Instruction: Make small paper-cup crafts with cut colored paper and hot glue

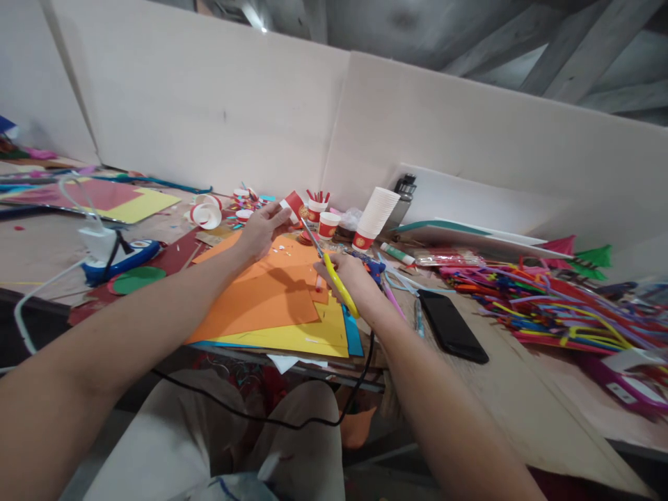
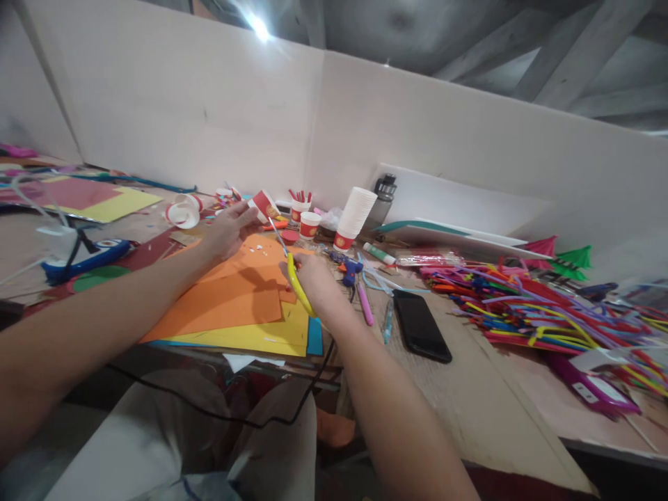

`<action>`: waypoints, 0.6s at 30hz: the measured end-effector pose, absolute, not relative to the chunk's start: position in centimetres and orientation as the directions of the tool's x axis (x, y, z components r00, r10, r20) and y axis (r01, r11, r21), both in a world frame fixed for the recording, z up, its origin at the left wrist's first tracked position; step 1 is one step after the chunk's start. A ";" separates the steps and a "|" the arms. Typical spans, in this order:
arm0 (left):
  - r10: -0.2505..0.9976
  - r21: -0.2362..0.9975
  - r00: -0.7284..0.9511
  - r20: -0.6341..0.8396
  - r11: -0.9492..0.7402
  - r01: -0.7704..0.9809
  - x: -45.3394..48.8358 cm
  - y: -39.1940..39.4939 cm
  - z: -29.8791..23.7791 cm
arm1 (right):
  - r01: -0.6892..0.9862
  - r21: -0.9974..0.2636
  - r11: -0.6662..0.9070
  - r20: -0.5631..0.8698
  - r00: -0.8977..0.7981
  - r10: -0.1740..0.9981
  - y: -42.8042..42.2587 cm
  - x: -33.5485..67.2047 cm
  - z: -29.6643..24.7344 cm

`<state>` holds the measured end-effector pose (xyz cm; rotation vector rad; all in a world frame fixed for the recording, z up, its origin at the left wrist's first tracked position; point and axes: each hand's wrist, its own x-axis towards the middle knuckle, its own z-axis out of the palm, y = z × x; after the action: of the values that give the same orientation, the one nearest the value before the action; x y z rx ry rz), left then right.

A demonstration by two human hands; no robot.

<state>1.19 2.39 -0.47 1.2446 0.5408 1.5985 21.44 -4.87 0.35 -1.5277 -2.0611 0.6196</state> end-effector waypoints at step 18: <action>0.889 0.798 0.029 0.456 -0.395 -0.455 1.2 2.6 -0.7 | 0.803 -0.531 0.270 0.159 -0.219 0.963 -6.2 20.7 1.7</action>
<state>1.16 2.60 -0.70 1.2239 0.5157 1.5988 20.66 -6.21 1.67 -1.5910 -2.0912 0.4674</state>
